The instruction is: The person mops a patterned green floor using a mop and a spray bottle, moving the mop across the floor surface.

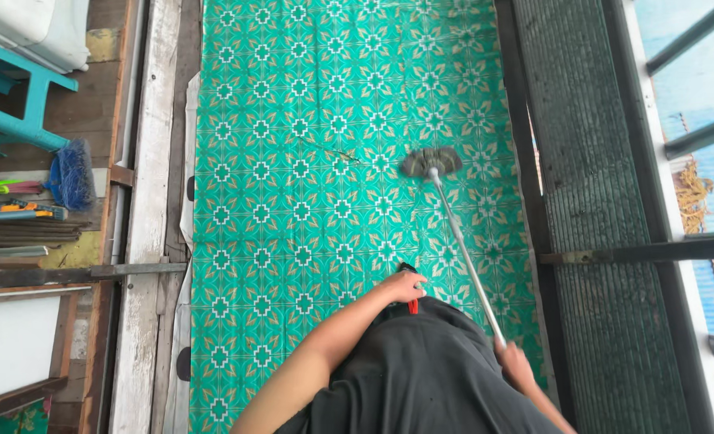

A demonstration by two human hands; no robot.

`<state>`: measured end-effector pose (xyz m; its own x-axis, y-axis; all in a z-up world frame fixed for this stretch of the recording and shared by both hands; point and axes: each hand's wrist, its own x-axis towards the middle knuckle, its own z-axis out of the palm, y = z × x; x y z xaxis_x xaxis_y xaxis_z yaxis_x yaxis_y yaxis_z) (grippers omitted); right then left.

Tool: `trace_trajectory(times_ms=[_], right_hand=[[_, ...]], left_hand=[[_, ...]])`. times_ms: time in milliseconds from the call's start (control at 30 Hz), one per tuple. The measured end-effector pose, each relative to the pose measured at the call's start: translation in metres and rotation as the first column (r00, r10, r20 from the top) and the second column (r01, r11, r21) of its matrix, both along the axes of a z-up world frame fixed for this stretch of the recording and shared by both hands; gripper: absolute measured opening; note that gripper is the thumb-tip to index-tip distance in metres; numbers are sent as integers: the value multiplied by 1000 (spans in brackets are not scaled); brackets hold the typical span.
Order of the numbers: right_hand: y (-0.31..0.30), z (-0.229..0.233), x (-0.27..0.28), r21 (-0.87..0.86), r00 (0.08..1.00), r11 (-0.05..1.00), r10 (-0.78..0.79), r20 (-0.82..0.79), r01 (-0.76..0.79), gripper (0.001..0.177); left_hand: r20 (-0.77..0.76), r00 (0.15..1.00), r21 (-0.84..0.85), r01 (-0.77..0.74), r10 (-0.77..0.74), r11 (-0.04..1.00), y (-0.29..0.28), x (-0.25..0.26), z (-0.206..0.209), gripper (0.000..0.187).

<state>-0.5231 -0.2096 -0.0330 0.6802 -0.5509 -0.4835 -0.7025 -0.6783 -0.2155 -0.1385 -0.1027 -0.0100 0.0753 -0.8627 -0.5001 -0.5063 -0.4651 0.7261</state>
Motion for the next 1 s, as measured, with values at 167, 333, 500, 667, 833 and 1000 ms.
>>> trace_trajectory(times_ms=[167, 333, 500, 667, 833, 1000], right_hand=[[76, 56, -77, 201, 879, 874, -379, -291, 443, 49], [11, 37, -19, 201, 858, 867, -367, -359, 455, 43], [35, 47, -83, 145, 930, 955, -206, -305, 258, 37], [-86, -57, -18, -139, 964, 977, 124, -233, -159, 29], [-210, -78, 135, -252, 952, 940, 269, 146, -228, 30], [-274, 14, 297, 206, 922, 899, -373, -105, 387, 32]], left_hand=[[-42, 999, -1, 17, -17, 1000, 15, -22, -5, 56], [-34, 999, 88, 7, -4, 996, 11, -30, -7, 57], [-29, 1000, 67, -10, 12, 998, -8, -20, -5, 56], [18, 1000, 64, 6, -7, 998, -60, -4, 1, 58], [46, 999, -11, 1, 0, 1000, -116, 4, 6, 55], [52, 996, -50, -65, 68, 997, -144, 10, 3, 57]])
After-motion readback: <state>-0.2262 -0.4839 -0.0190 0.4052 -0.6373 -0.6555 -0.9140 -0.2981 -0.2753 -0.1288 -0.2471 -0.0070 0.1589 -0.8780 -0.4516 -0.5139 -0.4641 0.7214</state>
